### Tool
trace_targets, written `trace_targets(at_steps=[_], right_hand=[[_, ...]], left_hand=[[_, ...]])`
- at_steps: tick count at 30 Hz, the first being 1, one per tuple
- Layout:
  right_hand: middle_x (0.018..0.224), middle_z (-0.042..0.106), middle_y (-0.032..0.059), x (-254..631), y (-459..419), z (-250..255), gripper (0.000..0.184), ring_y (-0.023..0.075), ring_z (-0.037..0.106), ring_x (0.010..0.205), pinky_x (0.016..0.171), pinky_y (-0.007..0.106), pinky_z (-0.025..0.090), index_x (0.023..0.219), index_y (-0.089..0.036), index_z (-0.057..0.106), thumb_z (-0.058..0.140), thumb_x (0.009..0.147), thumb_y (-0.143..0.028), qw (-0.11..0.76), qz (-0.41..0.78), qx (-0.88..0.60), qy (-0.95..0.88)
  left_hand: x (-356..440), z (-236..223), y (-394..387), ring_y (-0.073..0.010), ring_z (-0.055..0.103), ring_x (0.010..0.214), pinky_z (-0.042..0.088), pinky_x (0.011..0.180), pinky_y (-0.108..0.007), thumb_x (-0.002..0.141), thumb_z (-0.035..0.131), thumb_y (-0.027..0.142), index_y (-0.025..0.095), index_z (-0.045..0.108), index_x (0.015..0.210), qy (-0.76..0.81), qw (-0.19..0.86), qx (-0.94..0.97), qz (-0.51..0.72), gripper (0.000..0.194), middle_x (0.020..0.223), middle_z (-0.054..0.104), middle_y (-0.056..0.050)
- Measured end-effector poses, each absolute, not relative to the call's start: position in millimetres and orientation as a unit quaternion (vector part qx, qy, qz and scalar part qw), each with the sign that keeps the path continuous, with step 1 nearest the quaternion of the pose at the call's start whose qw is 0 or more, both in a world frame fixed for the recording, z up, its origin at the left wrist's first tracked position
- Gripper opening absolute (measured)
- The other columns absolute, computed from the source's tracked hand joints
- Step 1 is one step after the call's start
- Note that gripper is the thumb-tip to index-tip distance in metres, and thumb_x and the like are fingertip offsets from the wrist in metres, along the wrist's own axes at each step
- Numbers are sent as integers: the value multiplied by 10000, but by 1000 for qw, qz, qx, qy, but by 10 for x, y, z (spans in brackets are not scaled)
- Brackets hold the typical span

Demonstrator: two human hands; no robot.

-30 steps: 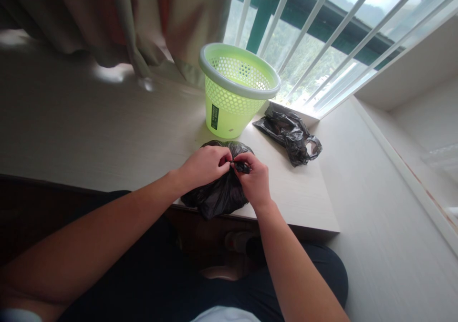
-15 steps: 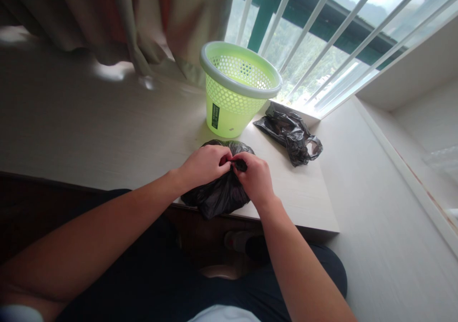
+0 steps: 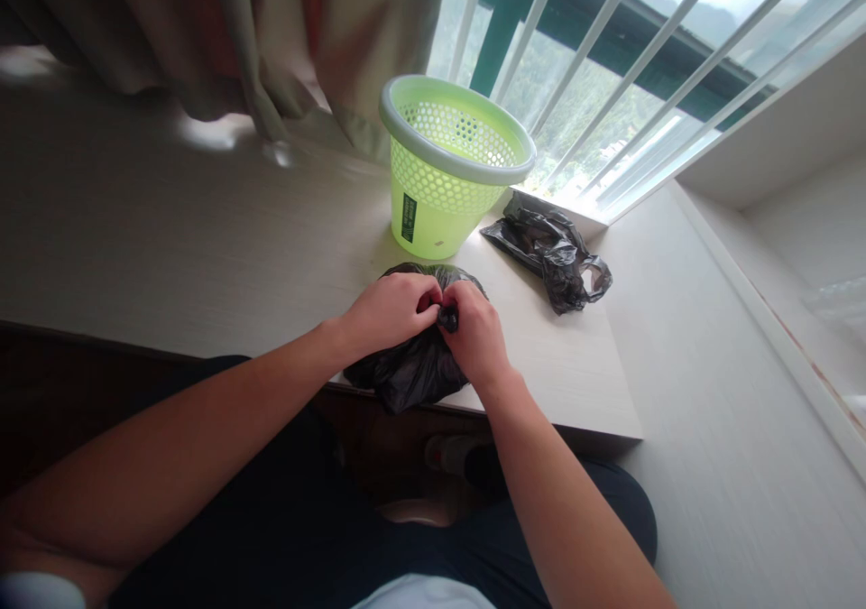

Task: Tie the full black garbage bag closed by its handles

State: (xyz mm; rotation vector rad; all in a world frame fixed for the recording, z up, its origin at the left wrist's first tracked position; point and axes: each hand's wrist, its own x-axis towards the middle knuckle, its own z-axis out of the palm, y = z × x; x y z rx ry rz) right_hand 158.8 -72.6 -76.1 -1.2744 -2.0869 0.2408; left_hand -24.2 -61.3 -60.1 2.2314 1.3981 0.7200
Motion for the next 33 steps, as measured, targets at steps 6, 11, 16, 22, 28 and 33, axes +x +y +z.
trace_targets(at_steps=[6, 11, 16, 22, 28, 33], right_hand=[[904, 690, 27, 1563, -744, -754, 228, 213, 624, 799, 740, 327, 465, 974, -233, 623, 619, 764, -146, 341, 101, -509, -784], [876, 704, 38, 1569, -762, -760, 152, 232, 621, 781, 717, 348, 448, 914, -235, 618, 631, 776, -172, 320, 77, -535, -778], [929, 692, 56, 1567, -777, -829, 150, 248, 622, 829, 698, 349, 443, 961, -245, 588, 585, 828, -176, 329, 49, -544, -770], [967, 665, 52, 1597, -805, -872, 170, 238, 625, 869, 734, 346, 466, 1007, -251, 577, 550, 877, -145, 359, 37, -505, -784], [976, 667, 48, 1601, -816, -862, 205, 246, 645, 925, 796, 360, 509, 1005, -260, 599, 563, 867, -112, 383, 43, -478, -789], [973, 692, 43, 1593, -818, -853, 227, 239, 667, 925, 814, 361, 536, 998, -263, 614, 569, 855, -93, 394, 51, -473, -786]], left_hand=[[-246, -605, -612, -247, 717, 890, 524, 750, -331, 910, 621, 297, 220, 713, 919, 500, 200, 804, 254, 120, 942, 775, -52], [-238, -607, -620, -248, 714, 903, 533, 768, -334, 923, 623, 307, 216, 723, 939, 497, 208, 803, 256, 136, 975, 778, -64], [-242, -585, -615, -231, 711, 896, 534, 792, -319, 921, 640, 293, 226, 753, 960, 487, 230, 798, 269, 136, 974, 784, -51], [-280, -602, -529, -197, 685, 806, 492, 745, -288, 962, 601, 277, 207, 779, 935, 464, 271, 786, 307, 193, 882, 783, -37], [-301, -628, -490, -180, 659, 771, 439, 695, -278, 985, 597, 270, 199, 770, 944, 454, 279, 788, 308, 191, 858, 767, -25], [-305, -627, -493, -187, 668, 789, 444, 702, -283, 984, 597, 270, 204, 769, 954, 452, 274, 796, 296, 186, 878, 774, -31]])
